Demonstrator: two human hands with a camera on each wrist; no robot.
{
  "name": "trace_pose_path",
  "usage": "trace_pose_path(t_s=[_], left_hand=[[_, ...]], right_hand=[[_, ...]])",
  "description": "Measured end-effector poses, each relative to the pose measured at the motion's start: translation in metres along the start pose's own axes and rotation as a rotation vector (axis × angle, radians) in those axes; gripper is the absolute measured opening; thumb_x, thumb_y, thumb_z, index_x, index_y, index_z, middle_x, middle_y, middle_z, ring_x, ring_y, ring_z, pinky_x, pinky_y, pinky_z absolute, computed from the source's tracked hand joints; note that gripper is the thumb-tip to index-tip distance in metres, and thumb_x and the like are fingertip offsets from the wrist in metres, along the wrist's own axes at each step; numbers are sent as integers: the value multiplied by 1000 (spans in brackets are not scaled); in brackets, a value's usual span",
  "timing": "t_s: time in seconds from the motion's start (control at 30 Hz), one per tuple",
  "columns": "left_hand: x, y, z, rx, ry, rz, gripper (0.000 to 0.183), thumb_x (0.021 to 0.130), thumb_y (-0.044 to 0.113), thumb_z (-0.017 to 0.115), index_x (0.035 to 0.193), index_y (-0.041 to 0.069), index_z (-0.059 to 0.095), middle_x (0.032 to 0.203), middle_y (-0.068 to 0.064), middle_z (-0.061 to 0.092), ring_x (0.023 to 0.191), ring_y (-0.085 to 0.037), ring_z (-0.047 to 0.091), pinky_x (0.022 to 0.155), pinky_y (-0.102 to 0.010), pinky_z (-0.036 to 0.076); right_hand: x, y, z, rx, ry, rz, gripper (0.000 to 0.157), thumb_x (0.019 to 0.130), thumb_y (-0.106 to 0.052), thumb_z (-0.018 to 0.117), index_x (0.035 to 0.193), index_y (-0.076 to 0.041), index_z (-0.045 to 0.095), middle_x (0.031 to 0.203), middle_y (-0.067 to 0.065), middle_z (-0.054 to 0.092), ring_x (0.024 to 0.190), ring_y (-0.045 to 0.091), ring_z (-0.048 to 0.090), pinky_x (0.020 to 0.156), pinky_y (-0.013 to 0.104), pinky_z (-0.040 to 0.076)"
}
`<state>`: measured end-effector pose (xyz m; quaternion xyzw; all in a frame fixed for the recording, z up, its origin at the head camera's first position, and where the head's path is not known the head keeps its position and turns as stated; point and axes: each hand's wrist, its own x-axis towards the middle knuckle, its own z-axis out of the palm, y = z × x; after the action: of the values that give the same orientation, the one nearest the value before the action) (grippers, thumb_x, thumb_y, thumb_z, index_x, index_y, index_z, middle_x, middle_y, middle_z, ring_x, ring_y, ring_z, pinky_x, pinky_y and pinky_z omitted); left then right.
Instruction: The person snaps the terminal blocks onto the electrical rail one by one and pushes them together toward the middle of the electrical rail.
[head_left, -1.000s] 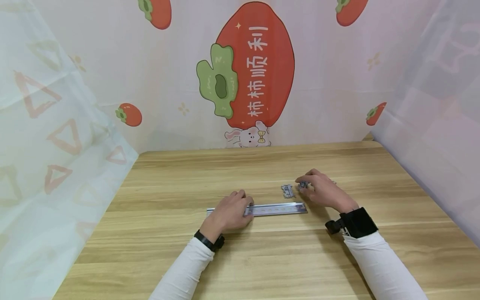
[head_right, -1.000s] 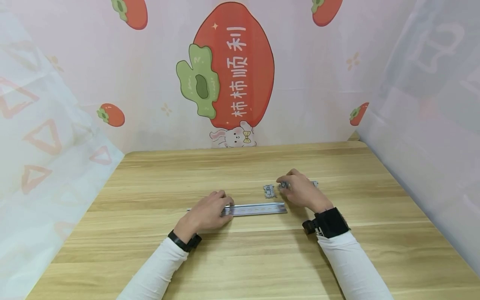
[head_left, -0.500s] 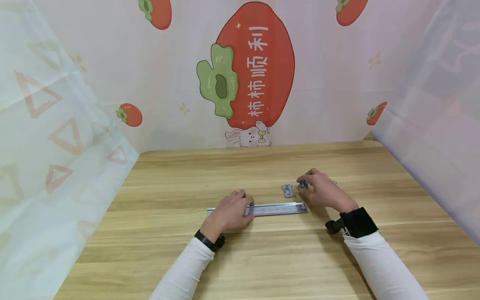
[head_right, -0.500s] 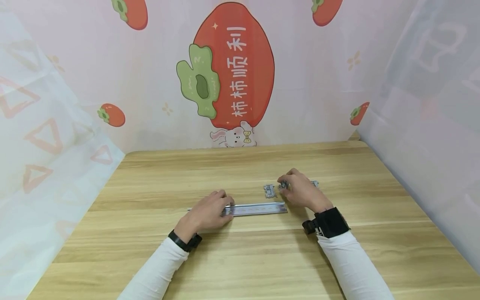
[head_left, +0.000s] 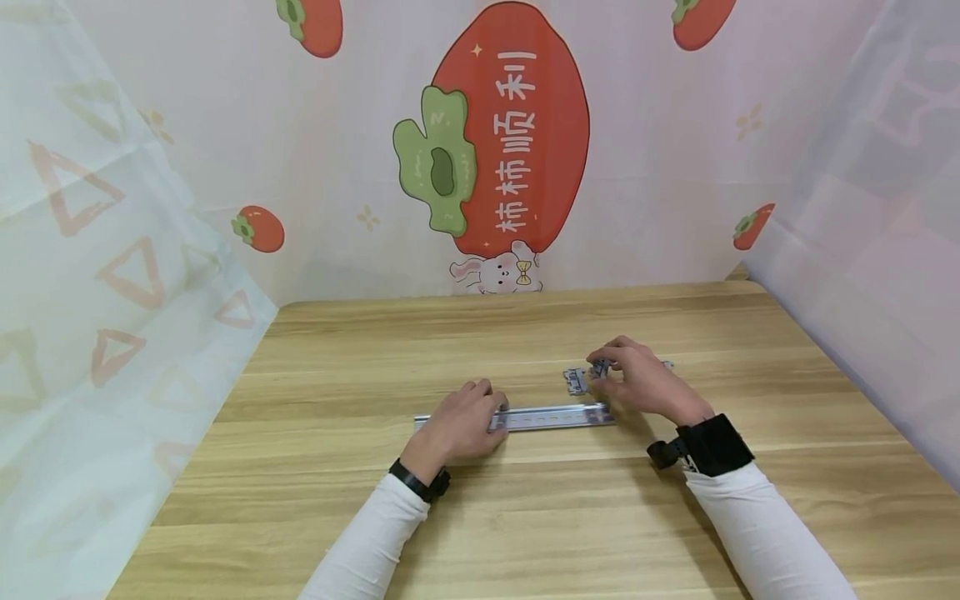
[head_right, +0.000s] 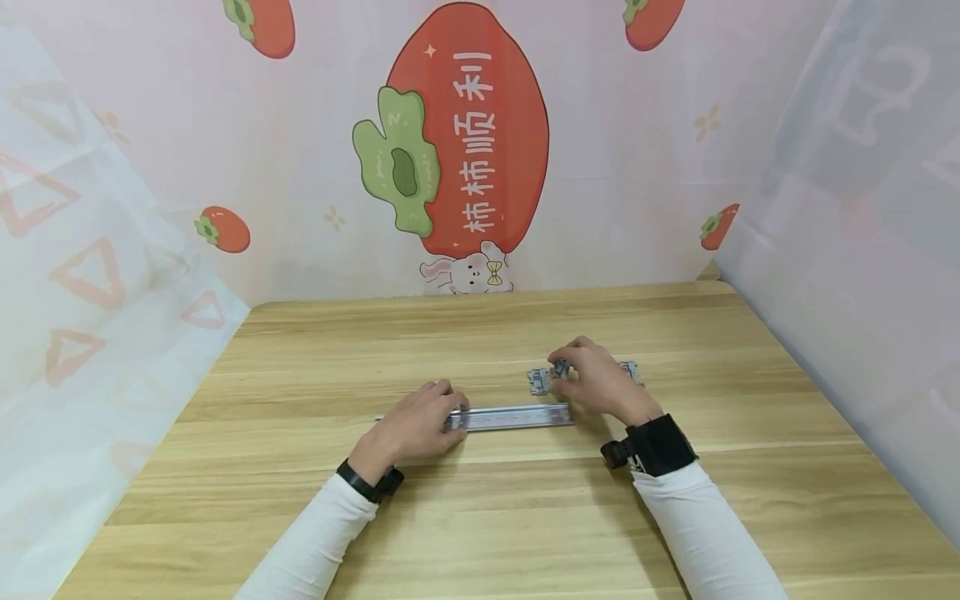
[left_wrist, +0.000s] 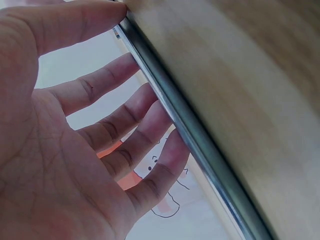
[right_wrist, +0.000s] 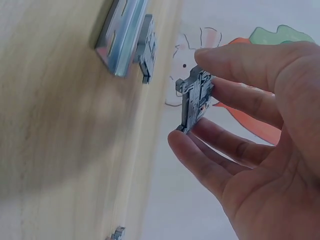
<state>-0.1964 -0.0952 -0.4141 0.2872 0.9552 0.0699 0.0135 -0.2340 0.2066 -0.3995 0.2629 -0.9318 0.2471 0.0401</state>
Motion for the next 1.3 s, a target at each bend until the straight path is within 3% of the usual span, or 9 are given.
trace_pose_path(t_s=[0.6, 1.1, 1.3], left_hand=[[0, 0, 0, 4, 1, 7, 36, 86, 41, 57, 114, 18, 58, 102, 2, 47, 89, -14, 43, 75, -31, 39], [-1, -1, -2, -13, -14, 2, 37, 86, 40, 58, 115, 18, 58, 103, 2, 47, 88, -14, 43, 75, -30, 39], [-1, -2, -2, -7, -14, 3, 37, 85, 40, 58, 115, 18, 59, 102, 2, 47, 87, -14, 43, 74, -30, 39]], right_hand=[[4, -15, 3, 88, 16, -23, 39, 81, -24, 69, 116, -11, 60, 115, 6, 53, 99, 29, 57, 79, 39, 46], [9, -25, 8, 301, 93, -71, 33, 75, -17, 73, 105, -15, 59, 106, 3, 54, 96, 23, 57, 82, 34, 46], [10, -26, 12, 383, 90, -56, 34, 76, -21, 73, 105, -15, 58, 106, 4, 53, 98, 22, 57, 84, 35, 45]])
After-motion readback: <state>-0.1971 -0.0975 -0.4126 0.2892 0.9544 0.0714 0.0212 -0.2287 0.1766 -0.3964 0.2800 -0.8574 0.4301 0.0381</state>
